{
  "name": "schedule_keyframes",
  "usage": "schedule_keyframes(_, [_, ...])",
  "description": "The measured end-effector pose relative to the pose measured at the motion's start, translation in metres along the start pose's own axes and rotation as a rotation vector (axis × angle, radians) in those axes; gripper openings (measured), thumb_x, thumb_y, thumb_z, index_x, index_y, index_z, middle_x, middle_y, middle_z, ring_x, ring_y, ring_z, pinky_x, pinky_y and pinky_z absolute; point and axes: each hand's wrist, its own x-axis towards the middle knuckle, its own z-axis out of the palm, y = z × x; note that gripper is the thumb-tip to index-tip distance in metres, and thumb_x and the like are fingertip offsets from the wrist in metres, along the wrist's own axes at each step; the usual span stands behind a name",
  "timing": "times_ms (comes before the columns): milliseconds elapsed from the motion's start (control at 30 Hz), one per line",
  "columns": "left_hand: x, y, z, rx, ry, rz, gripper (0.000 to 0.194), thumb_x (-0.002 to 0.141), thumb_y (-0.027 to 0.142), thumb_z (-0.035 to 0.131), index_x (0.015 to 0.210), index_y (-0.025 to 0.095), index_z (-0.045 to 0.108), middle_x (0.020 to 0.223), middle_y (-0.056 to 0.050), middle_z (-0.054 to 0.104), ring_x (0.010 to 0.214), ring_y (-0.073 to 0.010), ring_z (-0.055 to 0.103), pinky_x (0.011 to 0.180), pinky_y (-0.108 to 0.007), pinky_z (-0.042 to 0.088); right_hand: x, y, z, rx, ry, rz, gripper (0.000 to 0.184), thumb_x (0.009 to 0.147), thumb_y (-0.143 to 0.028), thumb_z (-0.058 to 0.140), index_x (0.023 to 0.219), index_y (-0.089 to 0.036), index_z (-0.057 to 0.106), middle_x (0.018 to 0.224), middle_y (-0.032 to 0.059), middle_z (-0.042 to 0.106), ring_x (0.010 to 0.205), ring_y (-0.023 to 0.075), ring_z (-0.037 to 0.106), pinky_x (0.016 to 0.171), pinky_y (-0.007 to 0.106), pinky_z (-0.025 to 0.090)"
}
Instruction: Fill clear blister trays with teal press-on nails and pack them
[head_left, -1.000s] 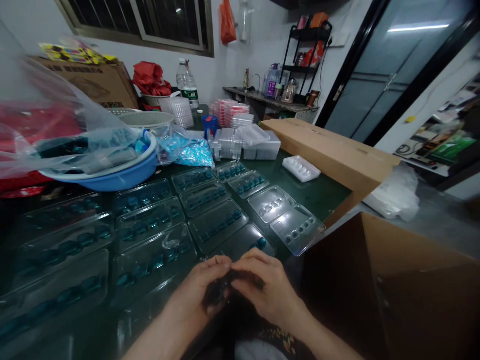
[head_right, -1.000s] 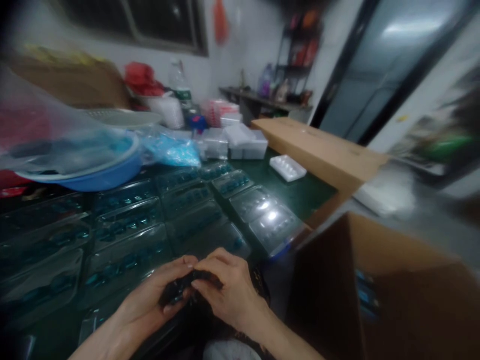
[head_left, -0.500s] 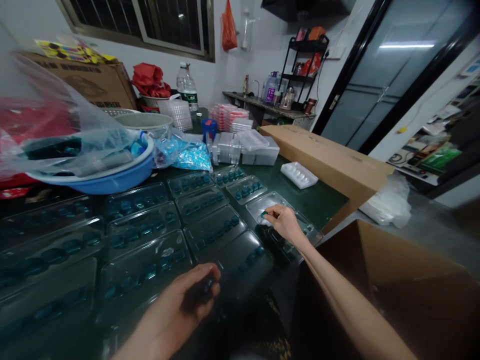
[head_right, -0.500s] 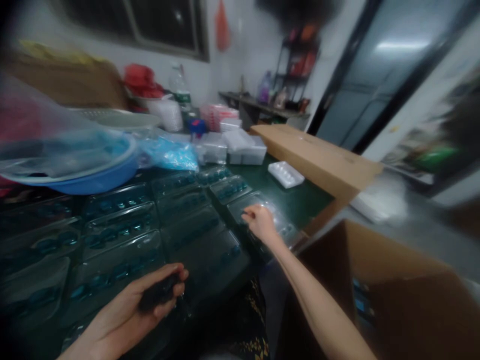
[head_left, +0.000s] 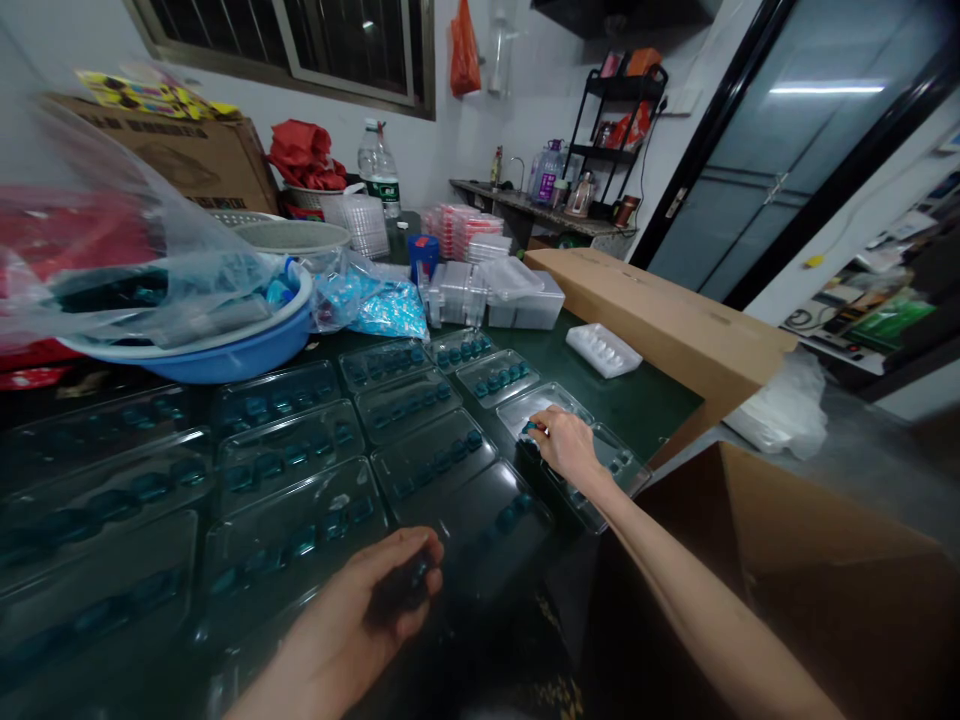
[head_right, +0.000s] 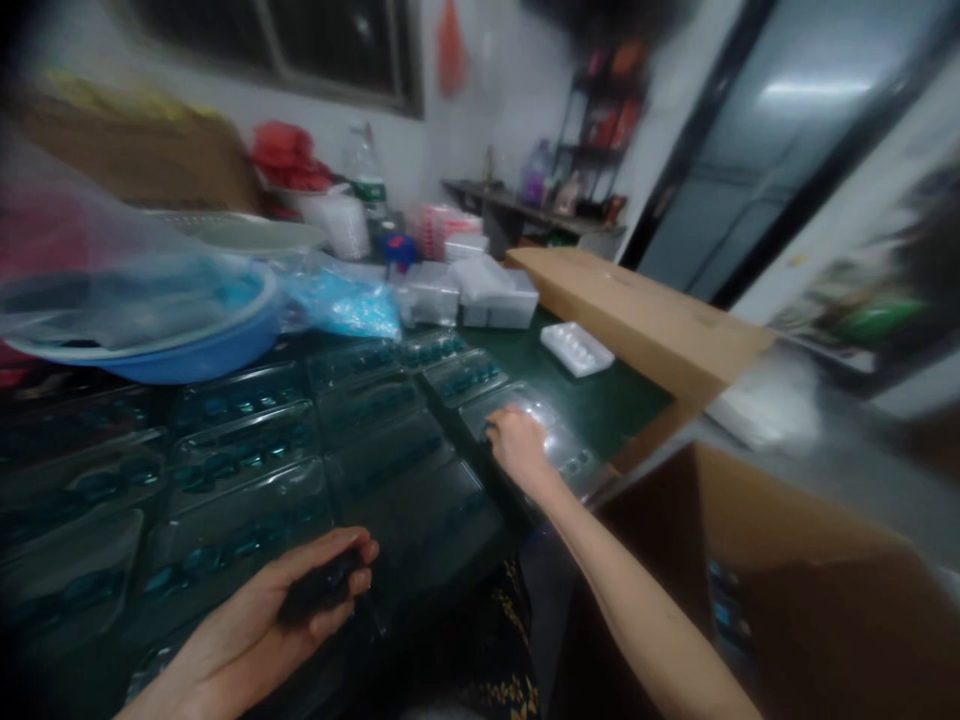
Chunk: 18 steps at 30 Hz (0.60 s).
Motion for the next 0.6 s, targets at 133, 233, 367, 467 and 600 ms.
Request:
schedule_keyframes(133, [0.0, -0.001, -0.001, 0.004, 0.008, 0.013, 0.011, 0.065, 0.016, 0.066, 0.074, 0.012, 0.062, 0.082, -0.007, 0.056, 0.062, -0.0131, 0.054, 0.038, -0.017, 0.031, -0.001, -0.001, -0.002, -0.026, -0.014, -0.016, 0.017, 0.08, -0.019, 0.048, 0.084, -0.02, 0.064, 0.081, 0.0057, 0.061, 0.075, 0.0176, 0.057, 0.061, 0.025, 0.035])
schedule_keyframes(233, [-0.001, -0.001, -0.001, 0.005, -0.005, 0.014, 0.01, 0.066, 0.017, 0.065, 0.073, 0.011, 0.061, 0.081, -0.007, 0.056, 0.061, -0.0131, 0.054, 0.038, -0.018, 0.03, -0.001, -0.001, 0.0, -0.012, -0.018, -0.03, 0.016, 0.079, -0.02, 0.048, 0.086, -0.02, 0.064, 0.084, 0.0052, 0.061, 0.076, 0.0169, 0.057, 0.061, 0.024, 0.035])
schedule_keyframes(367, [-0.002, -0.002, -0.001, 0.003, -0.003, 0.009, 0.009, 0.067, 0.017, 0.064, 0.075, 0.011, 0.061, 0.082, -0.007, 0.056, 0.061, -0.0132, 0.054, 0.038, -0.017, 0.028, 0.001, 0.002, 0.004, 0.035, -0.013, -0.052, 0.014, 0.077, -0.019, 0.052, 0.086, -0.021, 0.062, 0.085, 0.0033, 0.06, 0.074, 0.0149, 0.056, 0.06, 0.023, 0.035])
schedule_keyframes(467, [-0.002, -0.002, -0.003, 0.0, 0.001, 0.009, 0.011, 0.067, 0.017, 0.064, 0.076, 0.012, 0.061, 0.083, -0.007, 0.056, 0.062, -0.0134, 0.054, 0.038, -0.017, 0.029, 0.001, 0.005, 0.008, 0.078, 0.004, -0.076, 0.012, 0.075, -0.017, 0.053, 0.084, -0.02, 0.06, 0.085, 0.0028, 0.059, 0.069, 0.0133, 0.055, 0.06, 0.023, 0.035])
schedule_keyframes(600, [-0.002, -0.002, -0.003, 0.003, -0.011, 0.009, 0.011, 0.067, 0.017, 0.065, 0.076, 0.012, 0.061, 0.082, -0.007, 0.056, 0.063, -0.0132, 0.054, 0.04, -0.018, 0.032, 0.0, 0.011, 0.009, 0.151, 0.013, -0.144, 0.011, 0.072, -0.012, 0.054, 0.081, -0.018, 0.058, 0.08, 0.0023, 0.059, 0.068, 0.0127, 0.054, 0.062, 0.023, 0.037])
